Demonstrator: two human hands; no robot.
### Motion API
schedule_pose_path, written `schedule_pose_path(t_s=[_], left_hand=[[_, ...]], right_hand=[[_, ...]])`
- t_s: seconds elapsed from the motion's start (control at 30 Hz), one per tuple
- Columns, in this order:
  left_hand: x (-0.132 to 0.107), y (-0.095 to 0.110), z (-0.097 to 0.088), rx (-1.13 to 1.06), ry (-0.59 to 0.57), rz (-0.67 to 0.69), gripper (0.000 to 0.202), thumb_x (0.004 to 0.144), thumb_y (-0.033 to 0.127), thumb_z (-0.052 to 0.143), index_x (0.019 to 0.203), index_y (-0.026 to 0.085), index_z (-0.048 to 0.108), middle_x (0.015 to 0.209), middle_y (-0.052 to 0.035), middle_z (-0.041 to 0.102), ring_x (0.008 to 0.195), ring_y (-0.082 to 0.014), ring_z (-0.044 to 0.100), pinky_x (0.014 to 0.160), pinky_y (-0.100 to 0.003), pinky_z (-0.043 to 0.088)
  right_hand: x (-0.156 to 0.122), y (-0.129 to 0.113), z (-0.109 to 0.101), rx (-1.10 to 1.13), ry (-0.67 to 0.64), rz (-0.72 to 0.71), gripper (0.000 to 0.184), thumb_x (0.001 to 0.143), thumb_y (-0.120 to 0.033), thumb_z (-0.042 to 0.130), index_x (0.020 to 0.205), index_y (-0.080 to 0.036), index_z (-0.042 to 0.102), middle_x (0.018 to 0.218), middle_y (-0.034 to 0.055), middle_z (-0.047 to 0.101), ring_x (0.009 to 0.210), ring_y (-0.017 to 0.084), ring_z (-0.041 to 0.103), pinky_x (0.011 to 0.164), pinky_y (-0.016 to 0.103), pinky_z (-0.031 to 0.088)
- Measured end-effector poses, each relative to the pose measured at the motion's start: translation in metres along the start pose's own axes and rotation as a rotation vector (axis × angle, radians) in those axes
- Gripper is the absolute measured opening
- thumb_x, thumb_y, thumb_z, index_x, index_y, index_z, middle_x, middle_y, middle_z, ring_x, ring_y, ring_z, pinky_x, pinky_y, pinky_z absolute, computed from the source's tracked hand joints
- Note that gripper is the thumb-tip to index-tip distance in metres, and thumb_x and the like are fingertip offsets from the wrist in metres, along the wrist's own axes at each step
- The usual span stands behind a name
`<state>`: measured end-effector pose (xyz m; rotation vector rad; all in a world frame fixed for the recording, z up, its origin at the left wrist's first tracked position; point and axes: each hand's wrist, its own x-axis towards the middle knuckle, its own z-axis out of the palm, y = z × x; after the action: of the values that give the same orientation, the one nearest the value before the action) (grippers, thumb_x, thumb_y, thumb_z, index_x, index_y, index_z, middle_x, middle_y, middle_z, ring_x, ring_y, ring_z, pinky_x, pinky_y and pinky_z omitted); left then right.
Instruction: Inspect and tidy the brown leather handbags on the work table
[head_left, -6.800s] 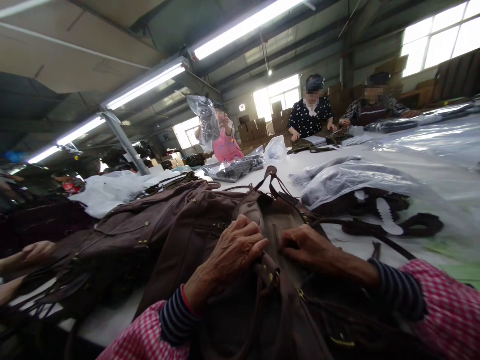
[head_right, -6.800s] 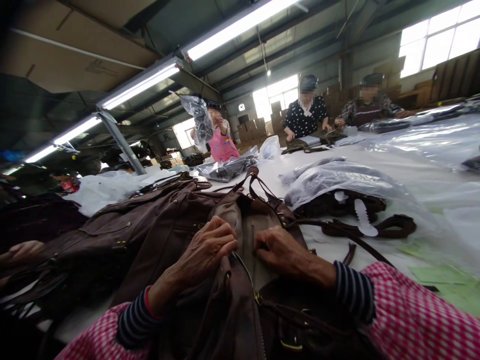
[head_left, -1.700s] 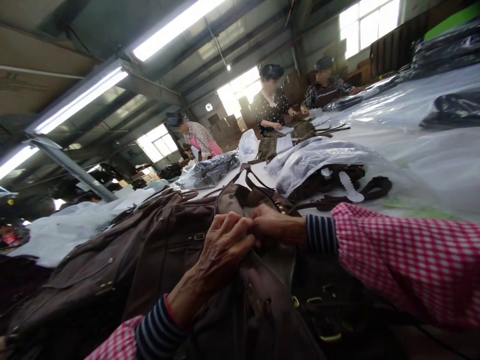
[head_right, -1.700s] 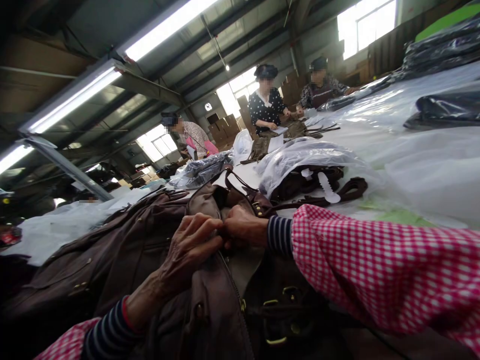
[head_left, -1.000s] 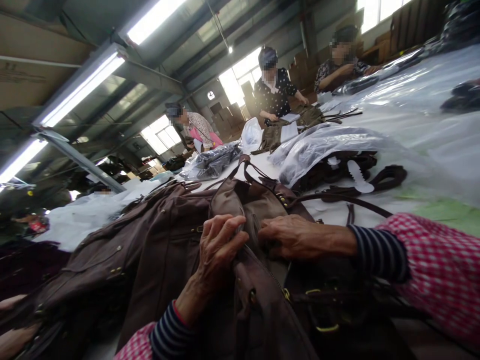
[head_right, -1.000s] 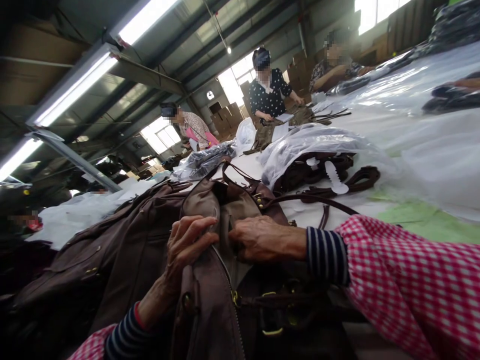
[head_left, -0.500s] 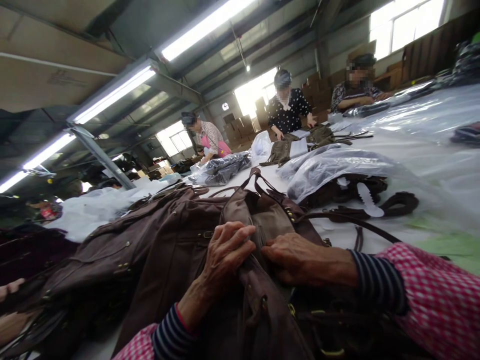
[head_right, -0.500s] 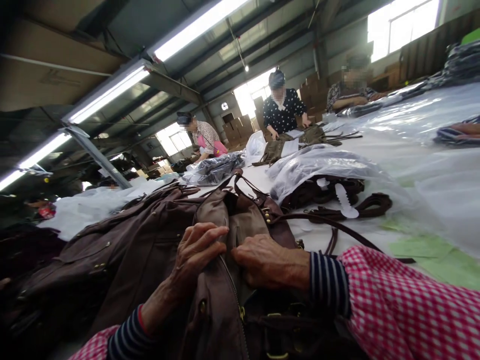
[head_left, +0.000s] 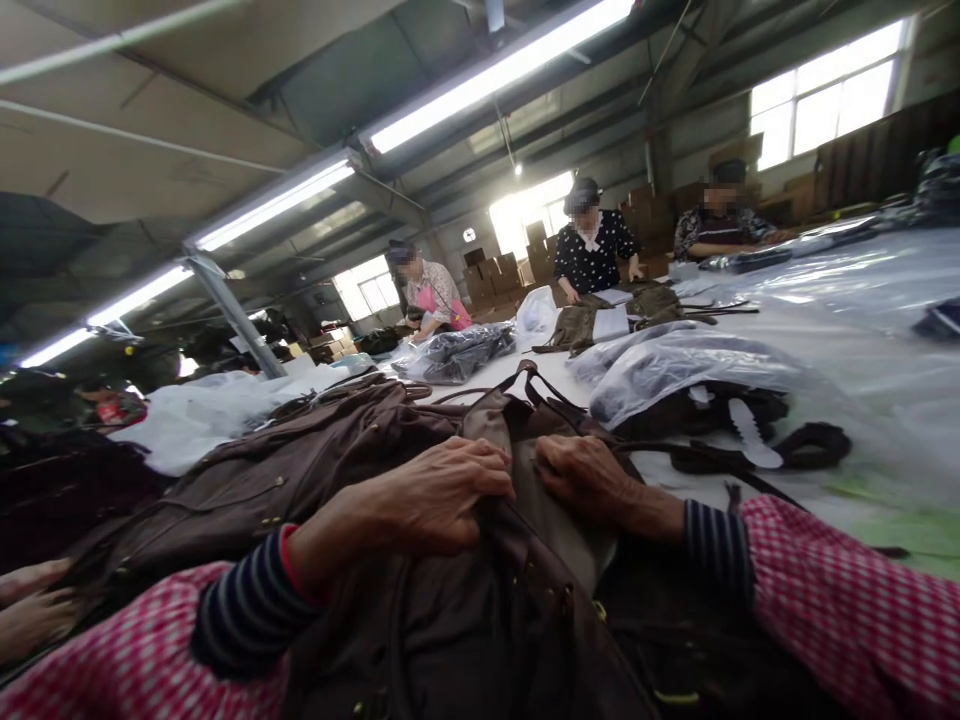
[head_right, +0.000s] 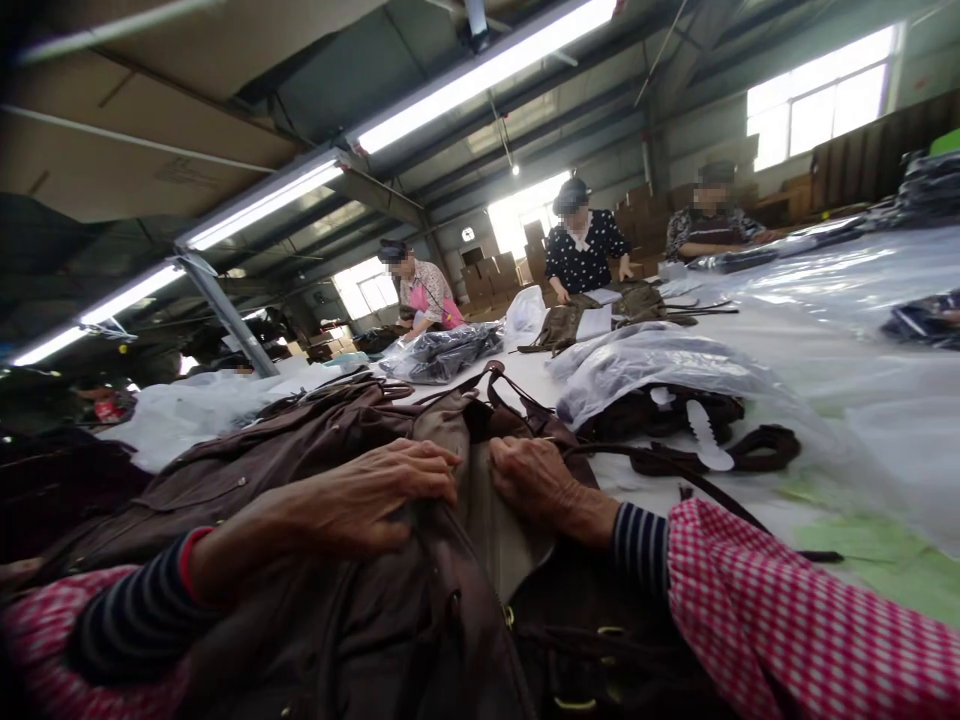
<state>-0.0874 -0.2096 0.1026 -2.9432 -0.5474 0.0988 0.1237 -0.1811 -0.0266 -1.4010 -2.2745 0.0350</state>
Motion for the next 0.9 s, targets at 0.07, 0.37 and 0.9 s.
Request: schedule_pose_path(t_s=[0.07, 0.37, 0.9], left_hand=[[0.010, -0.009, -0.016, -0.077, -0.031, 0.007, 0.022, 0.083, 0.017, 0.061, 0.100, 0.025, 0.073, 0.114, -0.0011, 0.073, 0.109, -0.0199, 0.065, 0.098, -0.027, 0.046], [0.066, -0.030, 0.034, 0.172, -0.040, -0.314, 0.016, 0.091, 0.020, 0.055, 0.093, 0.021, 0.071, 0.073, -0.0038, 0.068, 0.069, -0.0217, 0.062, 0.065, -0.031, 0.041], [0.058, -0.045, 0.098, -0.341, 0.288, -0.485, 0.011, 0.082, 0.025, 0.066, 0.078, 0.026, 0.076, 0.081, 0.0012, 0.069, 0.097, -0.0219, 0.058, 0.086, -0.035, 0.040]], right_hand=[[0.002, 0.002, 0.008, 0.034, 0.071, 0.008, 0.011, 0.096, -0.018, 0.050, 0.094, -0.015, 0.061, 0.094, 0.0111, 0.071, 0.080, 0.020, 0.065, 0.065, 0.029, 0.032], [0.000, 0.005, 0.014, 0.034, 0.098, -0.005, 0.015, 0.098, -0.025, 0.051, 0.106, -0.016, 0.060, 0.103, 0.0093, 0.072, 0.087, 0.022, 0.068, 0.062, 0.031, 0.034], [0.003, 0.009, 0.022, 0.163, 0.214, -0.085, 0.013, 0.086, -0.011, 0.057, 0.097, -0.017, 0.063, 0.095, 0.0065, 0.072, 0.080, 0.019, 0.065, 0.066, 0.028, 0.041]])
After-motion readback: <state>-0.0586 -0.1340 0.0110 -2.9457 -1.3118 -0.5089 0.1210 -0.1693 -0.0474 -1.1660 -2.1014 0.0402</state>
